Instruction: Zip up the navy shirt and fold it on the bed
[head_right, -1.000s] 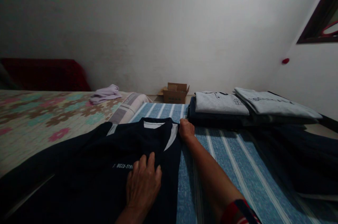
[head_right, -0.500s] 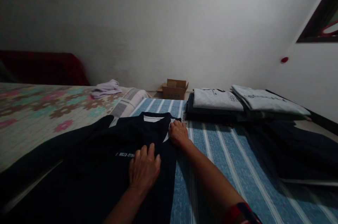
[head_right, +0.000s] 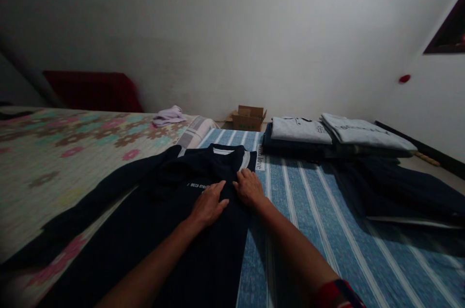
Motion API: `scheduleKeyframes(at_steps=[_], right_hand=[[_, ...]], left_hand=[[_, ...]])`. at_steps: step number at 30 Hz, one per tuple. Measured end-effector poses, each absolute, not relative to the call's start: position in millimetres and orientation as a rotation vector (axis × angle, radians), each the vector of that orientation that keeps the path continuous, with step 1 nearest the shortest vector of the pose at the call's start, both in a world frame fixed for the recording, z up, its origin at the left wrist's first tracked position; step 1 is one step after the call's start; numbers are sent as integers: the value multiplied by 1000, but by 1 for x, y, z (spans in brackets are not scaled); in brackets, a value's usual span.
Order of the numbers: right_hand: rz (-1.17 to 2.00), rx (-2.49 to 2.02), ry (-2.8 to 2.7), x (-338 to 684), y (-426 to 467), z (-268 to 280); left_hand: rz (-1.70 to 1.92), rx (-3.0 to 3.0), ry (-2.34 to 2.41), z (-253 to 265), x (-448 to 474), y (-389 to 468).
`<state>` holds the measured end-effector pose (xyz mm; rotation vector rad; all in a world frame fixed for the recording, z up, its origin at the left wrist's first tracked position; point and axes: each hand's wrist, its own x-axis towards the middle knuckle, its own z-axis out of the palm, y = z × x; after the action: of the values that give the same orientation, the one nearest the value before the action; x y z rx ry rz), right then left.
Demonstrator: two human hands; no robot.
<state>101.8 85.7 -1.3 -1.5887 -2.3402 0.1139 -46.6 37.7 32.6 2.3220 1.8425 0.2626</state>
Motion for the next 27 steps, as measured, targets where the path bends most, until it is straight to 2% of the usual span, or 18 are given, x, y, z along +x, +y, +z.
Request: scheduleKeyframes(at_steps=[19,27], right_hand=[[194,-1629,-2324,75,40,-10],[212,-1645,-2311,71,37,-9]], left_hand=[[150,2482,1857,39,-52,-40],[82,2518,1592,34,-61,-80]])
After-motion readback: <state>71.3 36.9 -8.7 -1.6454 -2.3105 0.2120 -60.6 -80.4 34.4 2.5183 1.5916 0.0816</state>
